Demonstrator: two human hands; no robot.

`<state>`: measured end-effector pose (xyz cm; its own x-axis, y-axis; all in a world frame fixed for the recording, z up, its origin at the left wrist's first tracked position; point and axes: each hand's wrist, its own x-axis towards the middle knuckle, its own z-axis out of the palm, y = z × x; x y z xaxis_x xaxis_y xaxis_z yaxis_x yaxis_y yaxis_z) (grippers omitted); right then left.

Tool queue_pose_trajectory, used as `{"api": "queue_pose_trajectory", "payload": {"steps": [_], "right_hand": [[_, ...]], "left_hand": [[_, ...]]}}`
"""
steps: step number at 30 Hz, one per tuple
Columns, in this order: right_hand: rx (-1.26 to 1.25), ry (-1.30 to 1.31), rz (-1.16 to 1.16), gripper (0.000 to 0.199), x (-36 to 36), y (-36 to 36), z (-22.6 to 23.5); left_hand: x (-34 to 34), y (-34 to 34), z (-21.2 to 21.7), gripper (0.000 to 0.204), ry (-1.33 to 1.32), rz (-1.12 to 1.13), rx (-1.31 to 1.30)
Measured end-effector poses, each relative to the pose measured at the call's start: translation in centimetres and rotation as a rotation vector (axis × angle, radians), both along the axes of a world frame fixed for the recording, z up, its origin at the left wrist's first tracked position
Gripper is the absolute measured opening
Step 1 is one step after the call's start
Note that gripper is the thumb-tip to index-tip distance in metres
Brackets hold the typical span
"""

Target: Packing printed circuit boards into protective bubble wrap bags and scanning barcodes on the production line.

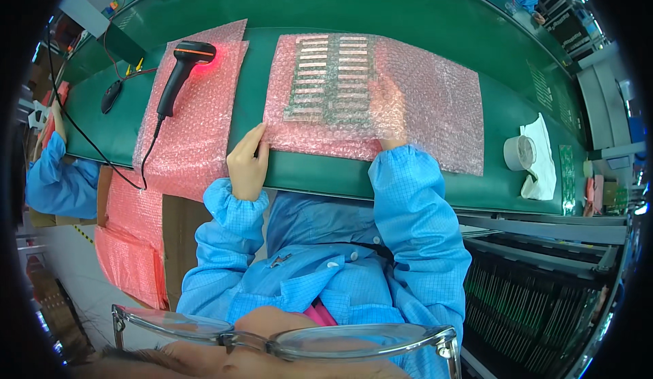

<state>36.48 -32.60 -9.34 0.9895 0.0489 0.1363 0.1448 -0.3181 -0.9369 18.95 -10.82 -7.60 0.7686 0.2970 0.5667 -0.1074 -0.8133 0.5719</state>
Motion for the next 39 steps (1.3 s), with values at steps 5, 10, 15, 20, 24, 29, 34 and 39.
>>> {"api": "queue_pose_trajectory", "payload": {"steps": [5, 10, 15, 20, 24, 29, 34, 39], "right_hand": [[-0.185, -0.015, -0.034, 0.04, -0.9, 1.0, 1.6], [-0.309, -0.11, -0.002, 0.037, -0.4, 0.4, 1.5], [-0.414, -0.059, -0.027, 0.034, -1.4, 1.0, 2.0], [-0.755, 0.052, -0.018, 0.036, -3.5, 1.6, 5.7], [-0.651, -0.019, 0.43, 0.032, -9.6, -1.5, 8.4], [0.065, 0.239, 0.834, 0.04, -9.4, -14.0, 10.5], [-0.99, -0.171, -0.445, 0.046, -1.6, -19.0, 0.8], [-0.938, -0.004, -0.618, 0.042, -0.7, -17.3, 1.3]], "left_hand": [[0.0, 0.2, 0.0, 0.025, -0.01, -0.014, 0.012], [0.2, -0.1, 0.3, 0.025, -0.007, -0.023, 0.001], [0.1, 0.1, 0.1, 0.024, -0.024, -0.015, 0.002], [-0.1, 0.1, 0.1, 0.024, -0.029, -0.02, -0.016], [-0.5, 0.6, 0.0, 0.027, -0.006, -0.01, -0.058], [-0.7, 2.3, 0.4, 0.036, 0.092, -0.236, -0.346], [3.4, 2.0, 3.6, 0.03, 0.26, -0.155, -0.73], [10.0, 4.3, 2.7, 0.04, 0.418, 0.116, -0.23]]}}
